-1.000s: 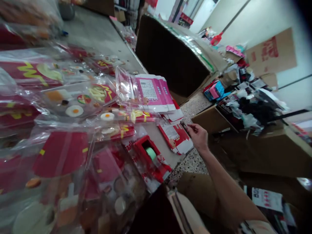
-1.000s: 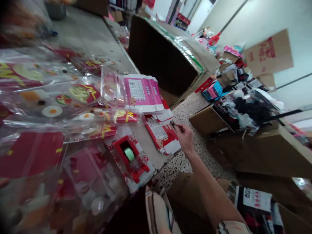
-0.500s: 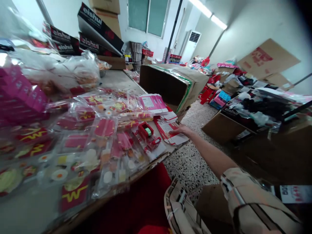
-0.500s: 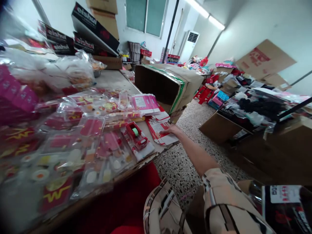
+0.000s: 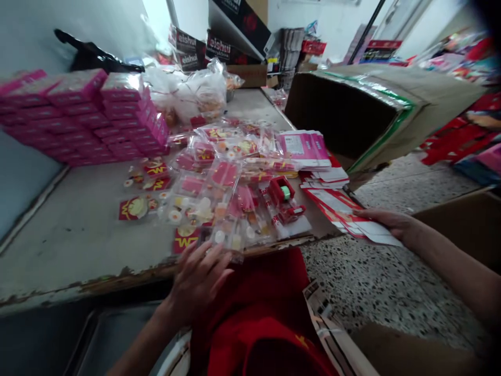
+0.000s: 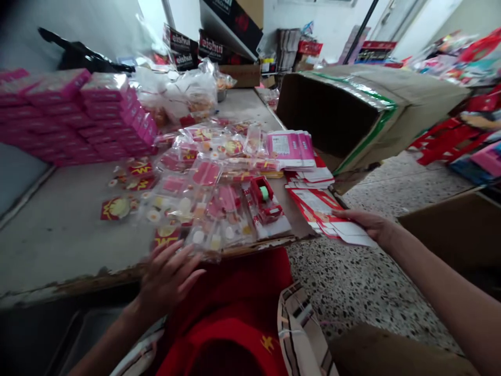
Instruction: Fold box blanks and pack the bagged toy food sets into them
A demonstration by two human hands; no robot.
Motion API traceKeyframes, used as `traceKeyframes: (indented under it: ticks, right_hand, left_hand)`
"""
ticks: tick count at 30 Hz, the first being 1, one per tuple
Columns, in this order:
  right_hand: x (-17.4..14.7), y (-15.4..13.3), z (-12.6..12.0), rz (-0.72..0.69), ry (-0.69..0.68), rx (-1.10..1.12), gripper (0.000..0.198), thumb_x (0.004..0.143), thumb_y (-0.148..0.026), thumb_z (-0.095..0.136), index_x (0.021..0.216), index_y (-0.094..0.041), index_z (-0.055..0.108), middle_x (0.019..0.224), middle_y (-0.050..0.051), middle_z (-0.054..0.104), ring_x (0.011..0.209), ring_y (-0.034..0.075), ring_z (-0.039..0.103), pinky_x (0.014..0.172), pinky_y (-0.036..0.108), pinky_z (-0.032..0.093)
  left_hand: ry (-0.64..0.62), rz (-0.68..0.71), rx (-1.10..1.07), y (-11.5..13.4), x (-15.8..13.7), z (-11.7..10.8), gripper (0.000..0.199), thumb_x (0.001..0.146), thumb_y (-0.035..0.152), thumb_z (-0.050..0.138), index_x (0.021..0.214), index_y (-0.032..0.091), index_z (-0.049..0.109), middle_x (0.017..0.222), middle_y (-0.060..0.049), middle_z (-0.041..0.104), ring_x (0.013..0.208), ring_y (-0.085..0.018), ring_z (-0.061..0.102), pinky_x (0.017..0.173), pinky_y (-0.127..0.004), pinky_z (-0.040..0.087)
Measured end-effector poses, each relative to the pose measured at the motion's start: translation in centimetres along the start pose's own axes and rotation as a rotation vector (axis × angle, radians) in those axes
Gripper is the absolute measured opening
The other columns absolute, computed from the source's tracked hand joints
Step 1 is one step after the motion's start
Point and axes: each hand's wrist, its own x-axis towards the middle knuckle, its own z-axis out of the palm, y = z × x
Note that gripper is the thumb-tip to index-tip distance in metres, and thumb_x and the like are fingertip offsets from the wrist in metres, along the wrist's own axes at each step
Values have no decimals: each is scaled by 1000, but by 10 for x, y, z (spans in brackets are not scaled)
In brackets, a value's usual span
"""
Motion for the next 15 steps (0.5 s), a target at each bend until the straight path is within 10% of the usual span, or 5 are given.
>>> traceKeyframes:
  ticks: [5, 15]
  right_hand:
    - [-35, 40, -26, 64, -12, 145, 15, 93, -24, 62, 87, -13, 71, 70, 19, 77, 50, 24, 72, 54, 34, 56]
    - [-92, 98, -19, -200, 166, 247, 53, 38, -24, 89, 91, -30, 79, 92, 30, 77, 55, 34, 74, 54, 48, 54]
  left_hand:
    - [-415, 428, -30, -12, 79, 69, 70, 93, 64, 59, 155, 32, 45, 164, -9, 43, 154, -36, 34, 127, -67, 11]
    - [-499, 424, -129, -115, 98, 114, 39, 102, 25, 56, 140, 28, 62, 151, -14, 58, 145, -31, 49, 122, -58, 31]
